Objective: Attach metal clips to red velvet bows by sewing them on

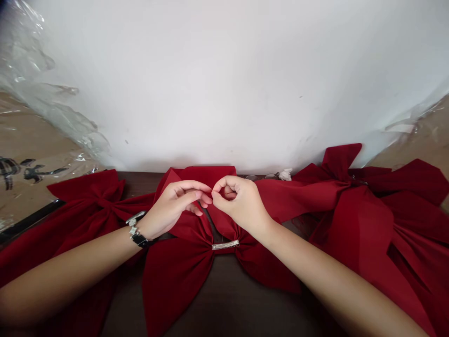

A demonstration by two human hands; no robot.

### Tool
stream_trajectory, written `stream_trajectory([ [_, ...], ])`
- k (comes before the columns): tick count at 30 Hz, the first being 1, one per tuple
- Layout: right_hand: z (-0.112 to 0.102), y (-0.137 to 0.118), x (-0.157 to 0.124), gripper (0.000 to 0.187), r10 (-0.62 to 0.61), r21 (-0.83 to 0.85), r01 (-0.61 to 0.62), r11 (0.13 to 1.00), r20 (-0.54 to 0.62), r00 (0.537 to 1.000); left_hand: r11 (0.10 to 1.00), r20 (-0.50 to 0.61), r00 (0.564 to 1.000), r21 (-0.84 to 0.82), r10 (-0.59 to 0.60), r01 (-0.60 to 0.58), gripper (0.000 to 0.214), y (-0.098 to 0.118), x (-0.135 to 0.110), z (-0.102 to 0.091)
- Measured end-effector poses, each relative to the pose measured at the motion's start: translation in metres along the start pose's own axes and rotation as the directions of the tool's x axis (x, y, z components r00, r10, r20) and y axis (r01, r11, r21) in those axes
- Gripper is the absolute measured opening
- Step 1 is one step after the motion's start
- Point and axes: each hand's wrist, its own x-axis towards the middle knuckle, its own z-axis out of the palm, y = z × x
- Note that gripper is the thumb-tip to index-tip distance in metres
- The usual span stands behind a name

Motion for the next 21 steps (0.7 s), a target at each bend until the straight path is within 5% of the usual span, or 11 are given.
stream_trajectory([
  [21, -0.0029, -0.0017, 0.0009, 0.011, -0.002, -0.033, 0.003, 0.999, 0.026, 1.0, 0.993, 0.045, 0.998, 0.1, 0.051, -0.056, 0.025, -0.0028, 0.0033, -0.005],
])
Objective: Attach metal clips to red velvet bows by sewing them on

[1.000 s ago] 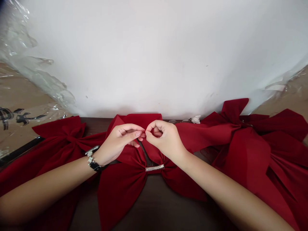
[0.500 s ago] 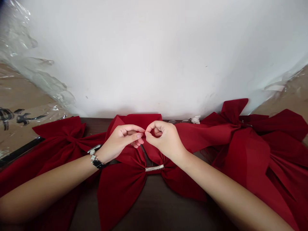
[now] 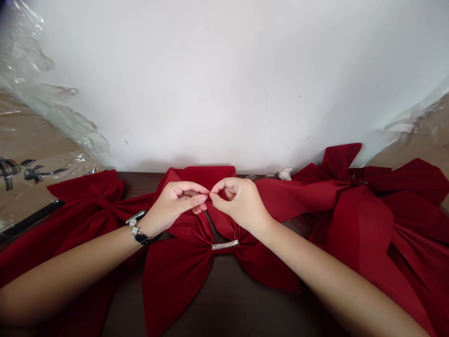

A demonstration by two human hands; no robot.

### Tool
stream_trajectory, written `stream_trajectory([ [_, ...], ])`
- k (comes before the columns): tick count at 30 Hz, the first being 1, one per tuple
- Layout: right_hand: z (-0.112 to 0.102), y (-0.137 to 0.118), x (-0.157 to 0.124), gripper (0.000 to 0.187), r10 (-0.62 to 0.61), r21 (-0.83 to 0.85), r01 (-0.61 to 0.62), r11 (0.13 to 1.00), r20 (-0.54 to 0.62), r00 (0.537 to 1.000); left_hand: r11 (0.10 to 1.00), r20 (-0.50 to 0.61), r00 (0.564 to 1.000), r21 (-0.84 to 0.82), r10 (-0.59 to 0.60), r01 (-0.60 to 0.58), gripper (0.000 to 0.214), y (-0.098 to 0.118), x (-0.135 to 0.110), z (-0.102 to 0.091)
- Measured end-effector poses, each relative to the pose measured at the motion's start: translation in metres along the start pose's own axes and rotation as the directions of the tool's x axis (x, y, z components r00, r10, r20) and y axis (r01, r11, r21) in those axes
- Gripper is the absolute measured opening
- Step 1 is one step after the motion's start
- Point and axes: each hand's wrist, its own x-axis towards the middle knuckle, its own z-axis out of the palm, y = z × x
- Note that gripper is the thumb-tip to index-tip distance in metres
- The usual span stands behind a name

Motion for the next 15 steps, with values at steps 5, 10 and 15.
stream_trajectory([
  [5, -0.0011, -0.0001, 0.0002, 0.011, 0.026, 0.014, -0.027, 1.0, 0.037, 0.999, 0.997, -0.011, 1.0, 0.069, 0.016, -0.015, 0.021, 0.0044, -0.0004, -0.0004],
  [10, -0.0043, 0.0032, 0.0032, 0.013, 0.029, 0.049, -0.035, 0.998, 0.112, 0.993, 1.0, -0.012, 1.0, 0.022, 0.017, -0.016, 0.019, 0.0054, -0.0001, -0.0004],
  [15, -0.0097, 0.0031, 0.0075, 0.013, 0.089, 0.133, -0.127, 0.983, 0.261, 0.961, 0.999, -0.025, 1.0, -0.041, -0.002, 0.001, 0.017, 0.0041, 0.0009, -0.0006],
])
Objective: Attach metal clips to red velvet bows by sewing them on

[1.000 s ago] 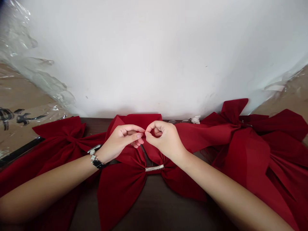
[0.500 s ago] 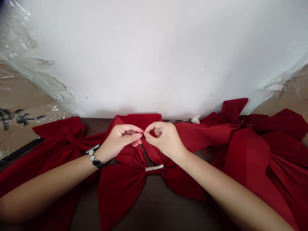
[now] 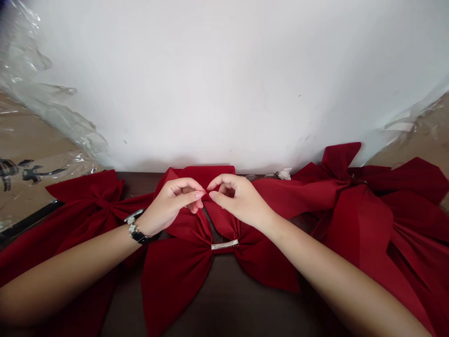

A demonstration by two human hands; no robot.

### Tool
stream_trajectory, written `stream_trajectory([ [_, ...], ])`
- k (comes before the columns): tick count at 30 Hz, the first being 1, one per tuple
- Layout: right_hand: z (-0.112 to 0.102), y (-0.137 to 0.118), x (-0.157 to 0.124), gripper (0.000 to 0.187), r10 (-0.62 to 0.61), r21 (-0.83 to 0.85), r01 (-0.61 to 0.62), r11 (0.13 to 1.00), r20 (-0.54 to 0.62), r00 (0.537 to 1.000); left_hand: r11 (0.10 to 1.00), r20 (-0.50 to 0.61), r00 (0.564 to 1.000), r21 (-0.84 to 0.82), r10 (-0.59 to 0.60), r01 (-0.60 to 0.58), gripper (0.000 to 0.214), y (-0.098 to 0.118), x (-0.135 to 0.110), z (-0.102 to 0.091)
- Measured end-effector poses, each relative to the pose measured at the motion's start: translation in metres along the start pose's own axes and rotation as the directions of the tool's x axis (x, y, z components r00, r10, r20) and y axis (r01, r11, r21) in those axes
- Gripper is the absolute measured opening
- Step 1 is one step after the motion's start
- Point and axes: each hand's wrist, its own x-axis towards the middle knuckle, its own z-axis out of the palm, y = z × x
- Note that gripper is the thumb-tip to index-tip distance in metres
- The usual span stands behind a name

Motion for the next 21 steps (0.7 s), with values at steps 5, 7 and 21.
stream_trajectory([
  [5, -0.003, -0.001, 0.001, 0.018, 0.107, 0.179, -0.128, 0.975, 0.126, 0.986, 0.999, 0.009, 1.0, -0.031, -0.021, 0.022, 0.016, 0.0, -0.001, 0.001],
  [7, -0.003, -0.001, 0.001, 0.016, 0.144, 0.253, -0.182, 0.95, 0.16, 0.977, 0.999, 0.012, 1.0, -0.035, -0.026, 0.026, 0.015, 0.0, -0.001, 0.001],
  [21, -0.012, -0.012, -0.004, 0.015, 0.202, 0.398, -0.346, 0.85, 0.361, 0.91, 0.99, 0.044, 0.999, -0.137, -0.012, 0.018, 0.011, 0.009, -0.008, 0.006],
])
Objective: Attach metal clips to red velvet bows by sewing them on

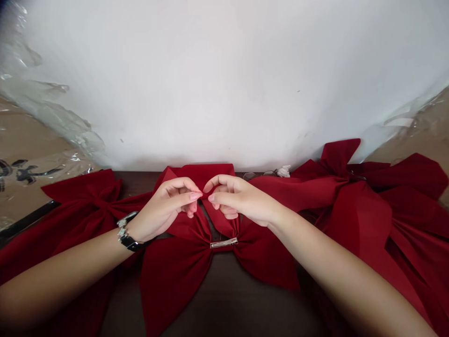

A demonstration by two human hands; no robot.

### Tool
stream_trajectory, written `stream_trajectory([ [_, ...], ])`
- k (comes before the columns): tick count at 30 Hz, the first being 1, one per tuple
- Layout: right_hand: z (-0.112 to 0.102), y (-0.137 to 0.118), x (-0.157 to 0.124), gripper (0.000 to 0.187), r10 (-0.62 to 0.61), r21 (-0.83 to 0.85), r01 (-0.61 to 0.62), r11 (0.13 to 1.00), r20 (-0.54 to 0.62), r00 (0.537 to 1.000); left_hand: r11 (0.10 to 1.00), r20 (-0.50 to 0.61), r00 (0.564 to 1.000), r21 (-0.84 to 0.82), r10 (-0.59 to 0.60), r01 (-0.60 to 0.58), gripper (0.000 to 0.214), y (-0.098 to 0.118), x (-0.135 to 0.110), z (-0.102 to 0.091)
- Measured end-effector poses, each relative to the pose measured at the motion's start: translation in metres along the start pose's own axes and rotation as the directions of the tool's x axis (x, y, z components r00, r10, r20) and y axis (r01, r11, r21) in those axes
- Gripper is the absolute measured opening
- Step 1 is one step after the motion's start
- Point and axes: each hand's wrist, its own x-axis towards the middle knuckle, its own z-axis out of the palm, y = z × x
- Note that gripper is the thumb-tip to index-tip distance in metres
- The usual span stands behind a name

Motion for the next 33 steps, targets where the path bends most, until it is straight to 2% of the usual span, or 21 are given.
stream_trajectory([
  [4, 0.003, -0.006, -0.004, 0.01, -0.003, -0.163, -0.008, 0.987, -0.071, 0.997, 1.0, 0.019, 1.0, -0.019, 0.016, -0.015, 0.011, 0.0, -0.003, 0.002],
  [7, 0.003, -0.005, -0.003, 0.013, -0.038, -0.191, 0.018, 0.981, -0.1, 0.994, 0.999, 0.03, 0.999, 0.013, 0.034, -0.035, 0.012, 0.0, -0.002, 0.0],
  [10, 0.001, -0.001, 0.001, 0.015, -0.06, -0.069, 0.053, 0.996, -0.107, 0.992, 0.991, -0.038, 0.994, 0.09, 0.106, -0.102, 0.011, 0.001, 0.004, -0.006],
  [12, -0.001, 0.002, 0.003, 0.014, -0.073, 0.09, 0.083, 0.992, -0.107, 0.992, 0.981, -0.126, 0.978, 0.121, 0.167, -0.152, 0.01, 0.001, 0.008, -0.01],
  [14, -0.003, 0.002, 0.005, 0.012, -0.107, 0.238, 0.131, 0.962, -0.114, 0.988, 0.98, -0.138, 0.973, 0.107, 0.184, -0.17, 0.013, -0.001, 0.011, -0.012],
  [16, -0.005, 0.001, 0.004, 0.01, -0.161, 0.328, 0.199, 0.924, -0.141, 0.977, 0.99, -0.035, 0.991, 0.061, 0.133, -0.13, 0.021, -0.007, 0.01, -0.011],
  [18, -0.006, -0.001, 0.002, 0.009, -0.226, 0.35, 0.281, 0.893, -0.191, 0.955, 0.999, 0.124, 0.991, 0.017, 0.047, -0.049, 0.03, -0.015, 0.008, -0.007],
  [21, -0.007, -0.005, -0.003, 0.008, -0.319, 0.314, 0.39, 0.866, -0.256, 0.913, 0.994, 0.328, 0.94, -0.032, -0.091, 0.107, 0.038, -0.026, 0.003, 0.0],
  [23, -0.008, -0.008, -0.005, 0.01, -0.355, 0.293, 0.429, 0.855, -0.273, 0.894, 0.979, 0.417, 0.897, -0.066, -0.147, 0.191, 0.042, -0.03, 0.001, 0.003],
  [26, -0.012, -0.011, -0.008, 0.013, -0.366, 0.288, 0.443, 0.849, -0.285, 0.886, 0.961, 0.469, 0.871, -0.137, -0.149, 0.238, 0.045, -0.03, -0.001, 0.006],
  [33, -0.016, -0.014, -0.01, 0.012, -0.354, 0.287, 0.443, 0.849, -0.314, 0.881, 0.926, 0.446, 0.882, -0.246, -0.152, 0.285, 0.048, -0.023, 0.001, 0.005],
])
